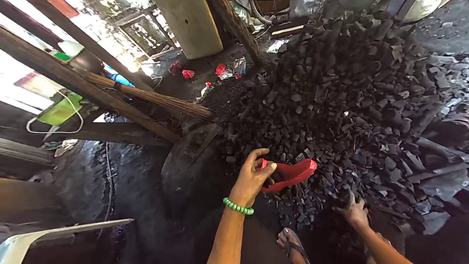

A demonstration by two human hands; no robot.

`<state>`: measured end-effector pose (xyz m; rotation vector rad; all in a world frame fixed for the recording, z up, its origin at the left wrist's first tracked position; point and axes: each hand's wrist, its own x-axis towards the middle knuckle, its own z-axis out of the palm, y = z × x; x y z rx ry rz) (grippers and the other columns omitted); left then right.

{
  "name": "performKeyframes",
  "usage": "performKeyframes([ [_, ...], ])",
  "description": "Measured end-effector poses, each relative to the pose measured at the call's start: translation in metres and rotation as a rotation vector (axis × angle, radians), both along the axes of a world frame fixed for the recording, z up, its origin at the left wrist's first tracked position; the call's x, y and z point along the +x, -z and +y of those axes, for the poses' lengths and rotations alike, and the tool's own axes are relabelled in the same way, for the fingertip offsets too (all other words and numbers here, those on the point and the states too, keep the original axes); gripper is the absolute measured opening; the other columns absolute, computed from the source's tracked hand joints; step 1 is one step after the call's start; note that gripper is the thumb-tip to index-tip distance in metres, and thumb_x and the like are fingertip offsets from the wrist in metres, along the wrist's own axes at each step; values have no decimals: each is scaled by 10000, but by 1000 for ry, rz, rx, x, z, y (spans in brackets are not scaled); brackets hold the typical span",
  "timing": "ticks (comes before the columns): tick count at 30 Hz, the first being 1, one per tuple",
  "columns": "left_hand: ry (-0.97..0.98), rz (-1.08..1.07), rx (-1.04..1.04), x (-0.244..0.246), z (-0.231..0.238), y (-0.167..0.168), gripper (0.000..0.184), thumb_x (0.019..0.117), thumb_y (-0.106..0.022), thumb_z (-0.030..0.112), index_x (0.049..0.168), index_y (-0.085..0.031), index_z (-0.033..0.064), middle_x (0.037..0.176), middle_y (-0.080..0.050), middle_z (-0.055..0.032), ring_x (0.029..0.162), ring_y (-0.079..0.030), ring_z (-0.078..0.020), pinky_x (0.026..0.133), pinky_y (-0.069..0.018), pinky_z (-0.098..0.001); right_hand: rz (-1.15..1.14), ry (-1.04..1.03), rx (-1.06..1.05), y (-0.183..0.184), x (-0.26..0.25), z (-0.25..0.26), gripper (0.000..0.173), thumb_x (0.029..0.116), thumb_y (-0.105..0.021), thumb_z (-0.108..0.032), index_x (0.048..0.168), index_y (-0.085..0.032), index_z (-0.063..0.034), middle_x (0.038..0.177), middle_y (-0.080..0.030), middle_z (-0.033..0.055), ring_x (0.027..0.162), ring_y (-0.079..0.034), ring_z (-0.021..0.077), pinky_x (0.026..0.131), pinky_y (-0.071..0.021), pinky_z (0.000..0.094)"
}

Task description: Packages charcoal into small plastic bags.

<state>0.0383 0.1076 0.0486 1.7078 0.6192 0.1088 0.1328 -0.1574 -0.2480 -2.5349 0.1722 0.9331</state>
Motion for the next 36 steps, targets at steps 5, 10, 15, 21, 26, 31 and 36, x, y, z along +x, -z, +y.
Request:
performKeyframes([
  [5, -188, -92, 4, 10, 19, 7, 457, 977, -630, 12, 1408, -489, 73, 945, -646, -67, 643, -596, -85, 573, -507, -202, -147, -241, -42, 11, -35, 19, 870, 875, -800, -344, 1610, -338, -292, 1631, -247, 305, 1428, -327, 578, 1032, -367, 749],
  [10, -289, -133, -99, 12, 25, 12, 412, 992, -590, 9, 1391, -517, 82, 922, -640, -67, 641, -598, -88, 574, -517, -201, -113, -333, -63, 9, -4, 20, 860, 832, -813, -269, 1581, -390, -261, 1556, -329, 351, 1355, -446, 544, 1018, -466, 639],
  [15, -234, -175, -183, 10, 18, 10, 394, 999, -564, 18, 1384, -527, 92, 898, -637, -67, 630, -603, -91, 568, -528, -202, 60, -51, 293, -7, 26, 22, 763, 887, -779, -178, 1544, -415, -46, 1519, -402, 319, 1290, -541, 455, 1054, -475, 558],
  [21, 35, -112, -164, 13, -5, 17, 502, 972, -625, 68, 1445, -458, 92, 988, -642, -85, 723, -635, -135, 645, -558, -266, 83, 263, 1296, -96, 58, 33, 400, 819, -666, -132, 1188, -512, -133, 816, -668, 6, 607, -640, 102, 569, -573, 275],
  [26, 198, -122, -201, 17, -16, 18, 554, 974, -617, 186, 1487, -412, 137, 1036, -639, -93, 694, -618, -117, 620, -541, -252, -471, -202, 1359, -184, 45, 70, 521, 733, -789, -143, 1200, -565, -195, 1088, -657, -67, 888, -661, 34, 731, -592, 229],
  [31, 177, -212, -401, 15, -20, 13, 495, 997, -540, 257, 1470, -422, 175, 972, -670, -80, 647, -632, -90, 587, -544, -219, -408, -927, 541, -161, 20, 103, 475, 878, -759, -137, 1336, -639, -121, 1436, -474, 267, 1182, -601, 420, 934, -531, 575],
  [36, 175, -204, -426, 14, -22, 15, 397, 1047, -494, 198, 1434, -446, 123, 977, -670, -59, 639, -612, -69, 600, -533, -210, -358, -1017, 563, -173, 26, 89, 357, 992, -627, -114, 1345, -673, -147, 1464, -523, 236, 1269, -575, 429, 1022, -477, 605],
])
